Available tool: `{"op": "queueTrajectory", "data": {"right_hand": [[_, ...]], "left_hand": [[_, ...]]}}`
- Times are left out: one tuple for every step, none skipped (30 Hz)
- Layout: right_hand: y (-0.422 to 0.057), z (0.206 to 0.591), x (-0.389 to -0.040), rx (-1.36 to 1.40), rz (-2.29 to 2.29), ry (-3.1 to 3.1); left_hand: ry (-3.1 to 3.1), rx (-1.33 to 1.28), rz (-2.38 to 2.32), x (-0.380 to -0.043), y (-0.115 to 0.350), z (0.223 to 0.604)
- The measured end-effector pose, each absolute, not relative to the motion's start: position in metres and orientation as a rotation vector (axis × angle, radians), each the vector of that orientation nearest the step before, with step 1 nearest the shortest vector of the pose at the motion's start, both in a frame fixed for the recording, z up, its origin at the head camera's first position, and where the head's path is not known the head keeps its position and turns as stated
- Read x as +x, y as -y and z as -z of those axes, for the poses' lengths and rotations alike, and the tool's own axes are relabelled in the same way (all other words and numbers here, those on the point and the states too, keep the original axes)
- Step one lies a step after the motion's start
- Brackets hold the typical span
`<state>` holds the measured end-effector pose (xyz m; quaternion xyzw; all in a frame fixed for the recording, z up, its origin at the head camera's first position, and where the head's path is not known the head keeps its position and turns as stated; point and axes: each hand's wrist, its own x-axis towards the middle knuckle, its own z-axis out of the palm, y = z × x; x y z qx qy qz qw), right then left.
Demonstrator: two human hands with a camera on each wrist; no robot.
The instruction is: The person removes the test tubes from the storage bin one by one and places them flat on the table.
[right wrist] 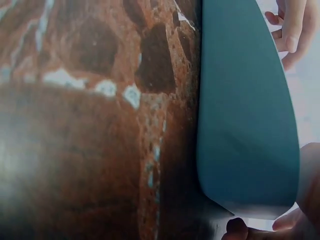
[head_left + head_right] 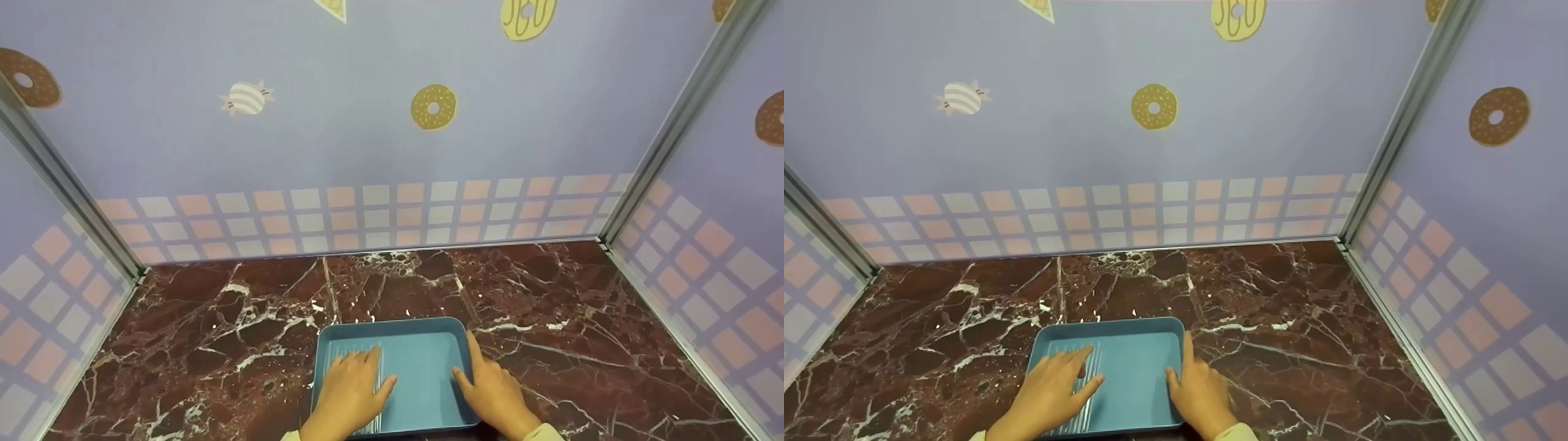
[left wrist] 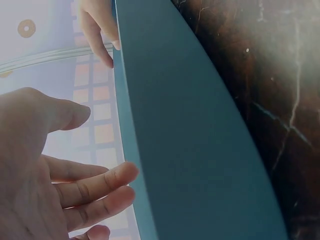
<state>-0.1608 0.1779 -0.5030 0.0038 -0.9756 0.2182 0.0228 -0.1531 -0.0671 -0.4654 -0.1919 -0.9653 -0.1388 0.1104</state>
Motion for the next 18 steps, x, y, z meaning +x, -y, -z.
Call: {"op": "queueTrajectory", "data": {"right_hand": [[-0.1772, 0.5037, -0.1608, 0.012, -0.675, 3.016], [-0.1768, 0.5041, -0.1608, 0.016, -0.67, 3.011], [-0.1762, 0.5048, -0.1608, 0.012, -0.668, 3.007], [-0.1759, 0.5053, -0.1606, 0.009, -0.665, 3.006], [-0.1755, 0.5058, -0.1604, 0.007, -0.662, 3.006], [-0.1749, 0.5061, -0.1602, 0.01, -0.66, 3.005], [-0.1743, 0.5063, -0.1599, 0.015, -0.658, 3.004], [-0.1738, 0.5068, -0.1598, 0.02, -0.651, 3.005], [-0.1729, 0.5072, -0.1597, 0.02, -0.646, 3.004], [-0.1723, 0.5074, -0.1596, 0.027, -0.637, 3.002], [-0.1718, 0.5077, -0.1595, 0.033, -0.626, 2.999], [-0.1713, 0.5081, -0.1594, 0.038, -0.616, 2.996], [-0.1709, 0.5084, -0.1595, 0.038, -0.607, 2.995], [-0.1707, 0.5089, -0.1596, 0.038, -0.596, 2.996], [-0.1706, 0.5092, -0.1593, 0.04, -0.588, 2.994], [-0.1706, 0.5097, -0.159, 0.043, -0.584, 2.995], [-0.1705, 0.5103, -0.1588, 0.043, -0.585, 2.991], [-0.1704, 0.5111, -0.1587, 0.046, -0.587, 2.985]], "left_hand": [[2.835, -0.561, 0.405, -0.1531, 0.067, 0.466], [2.831, -0.56, 0.401, -0.1531, 0.0669, 0.4666], [2.827, -0.558, 0.397, -0.153, 0.0669, 0.4671], [2.823, -0.559, 0.394, -0.1529, 0.0666, 0.4676], [2.82, -0.559, 0.391, -0.1527, 0.0665, 0.4682], [2.815, -0.56, 0.386, -0.1526, 0.0664, 0.4687], [2.811, -0.56, 0.38, -0.1525, 0.0663, 0.4691], [2.806, -0.563, 0.375, -0.1526, 0.0661, 0.4695], [2.803, -0.564, 0.37, -0.1527, 0.066, 0.4698], [2.8, -0.565, 0.364, -0.153, 0.0658, 0.4702], [2.798, -0.567, 0.358, -0.1533, 0.0656, 0.4706], [2.796, -0.569, 0.353, -0.1536, 0.0653, 0.4709], [2.798, -0.568, 0.351, -0.1538, 0.065, 0.4711], [2.801, -0.566, 0.355, -0.1538, 0.0647, 0.4714], [2.804, -0.565, 0.354, -0.1537, 0.0646, 0.4719], [2.809, -0.563, 0.354, -0.1535, 0.0644, 0.4724], [2.813, -0.561, 0.354, -0.1535, 0.0643, 0.4731], [2.817, -0.56, 0.354, -0.1534, 0.0643, 0.4738]]}}
